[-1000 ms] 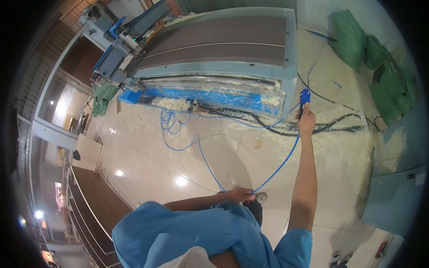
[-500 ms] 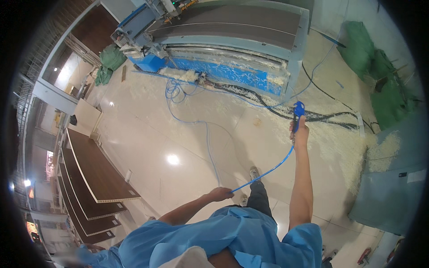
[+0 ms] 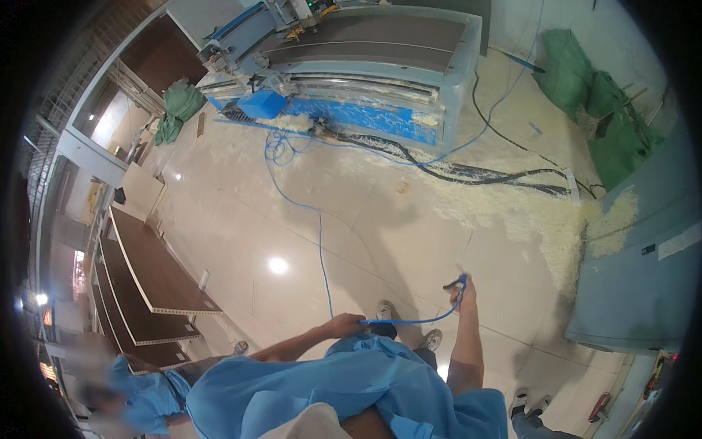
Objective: The person uses a blue air blow gun to clean debris from the surface of a large industrial machine. They move the nozzle along the machine's surface to remove dust and particles.
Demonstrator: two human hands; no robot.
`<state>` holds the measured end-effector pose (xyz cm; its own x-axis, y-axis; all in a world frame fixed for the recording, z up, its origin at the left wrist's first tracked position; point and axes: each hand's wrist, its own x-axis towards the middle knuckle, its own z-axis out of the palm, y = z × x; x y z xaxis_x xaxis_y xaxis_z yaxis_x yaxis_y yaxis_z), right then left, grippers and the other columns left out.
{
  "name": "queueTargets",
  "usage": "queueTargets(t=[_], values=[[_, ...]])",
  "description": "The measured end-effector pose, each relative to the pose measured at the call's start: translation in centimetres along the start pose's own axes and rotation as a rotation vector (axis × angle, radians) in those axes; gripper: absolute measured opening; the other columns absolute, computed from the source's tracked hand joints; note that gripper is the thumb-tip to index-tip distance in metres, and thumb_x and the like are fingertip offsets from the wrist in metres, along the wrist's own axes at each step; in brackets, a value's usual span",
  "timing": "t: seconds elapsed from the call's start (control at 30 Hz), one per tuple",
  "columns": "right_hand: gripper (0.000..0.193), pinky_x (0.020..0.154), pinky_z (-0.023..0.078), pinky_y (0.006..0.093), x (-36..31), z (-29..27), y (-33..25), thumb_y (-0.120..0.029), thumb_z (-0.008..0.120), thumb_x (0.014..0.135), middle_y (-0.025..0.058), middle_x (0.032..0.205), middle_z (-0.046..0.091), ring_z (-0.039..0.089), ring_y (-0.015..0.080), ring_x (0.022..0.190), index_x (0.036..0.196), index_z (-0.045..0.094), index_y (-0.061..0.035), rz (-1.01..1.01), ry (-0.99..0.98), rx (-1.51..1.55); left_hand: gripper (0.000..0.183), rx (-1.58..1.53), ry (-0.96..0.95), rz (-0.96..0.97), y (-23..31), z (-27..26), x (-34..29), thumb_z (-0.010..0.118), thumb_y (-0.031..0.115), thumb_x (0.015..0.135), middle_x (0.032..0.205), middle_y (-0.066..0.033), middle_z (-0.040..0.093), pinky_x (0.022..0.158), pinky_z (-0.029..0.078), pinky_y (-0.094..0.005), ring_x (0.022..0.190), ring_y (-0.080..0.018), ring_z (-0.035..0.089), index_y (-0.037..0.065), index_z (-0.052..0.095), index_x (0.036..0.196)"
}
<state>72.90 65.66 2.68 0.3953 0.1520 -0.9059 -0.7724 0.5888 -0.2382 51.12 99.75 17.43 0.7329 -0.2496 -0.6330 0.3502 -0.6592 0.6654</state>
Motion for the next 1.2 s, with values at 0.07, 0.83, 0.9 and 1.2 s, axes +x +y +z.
queueTargets(t=[0.07, 0.83, 0.9, 1.2], values=[[0.056, 0.04, 0.045, 0.0269, 0.0, -6.7, 2.2, -0.061, 0.047, 0.093, 0.0181, 0.075, 0.058, 0.053, 0.0178, 0.047, 0.105, 0.052, -0.0066, 0.027, -0.119, 0.082, 0.033, -0.171, -0.036, 0.016, 2.0, 1.1, 0.3, 0.054, 0.034, 0.095, 0.086, -0.012, 0.066, 0.077, 0.049, -0.0376, 0.082, -0.024, 0.064, 0.003, 0.064, 0.101], [0.039, 0.043, 0.054, 0.0367, -5.6, -31.6, 9.6, -0.03, 0.054, 0.089, 0.0219, 0.076, 0.063, 0.064, 0.0293, 0.054, 0.105, 0.052, 0.0062, -0.148, 0.26, -0.485, 0.031, 0.008, 0.193, -0.224, 1.1, 9.3, 7.2, 0.058, 0.027, 0.085, 0.076, -0.0104, 0.066, 0.058, 0.05, -0.0334, 0.067, -0.0192, 0.063, -0.001, 0.067, 0.095], [0.041, 0.044, 0.054, 0.0372, -5.7, -30.7, 10.0, -0.03, 0.054, 0.088, 0.0232, 0.079, 0.064, 0.065, 0.0297, 0.056, 0.107, 0.052, 0.0068, -0.147, 0.233, -0.496, 0.027, -0.123, 0.224, -0.21, -0.3, 8.6, 6.9, 0.057, 0.022, 0.085, 0.073, -0.0096, 0.066, 0.054, 0.048, -0.0322, 0.062, -0.0181, 0.062, -0.002, 0.067, 0.093], [0.044, 0.046, 0.055, 0.0379, -5.9, -27.3, 12.0, -0.026, 0.051, 0.089, 0.0271, 0.09, 0.066, 0.066, 0.0332, 0.06, 0.115, 0.051, 0.0093, -0.119, 0.196, -0.56, 0.02, -0.321, 0.23, -0.319, -3.5, 7.5, 7.0, 0.056, 0.016, 0.083, 0.067, -0.0081, 0.066, 0.045, 0.042, -0.0318, 0.052, -0.0167, 0.056, 0.001, 0.067, 0.075]])
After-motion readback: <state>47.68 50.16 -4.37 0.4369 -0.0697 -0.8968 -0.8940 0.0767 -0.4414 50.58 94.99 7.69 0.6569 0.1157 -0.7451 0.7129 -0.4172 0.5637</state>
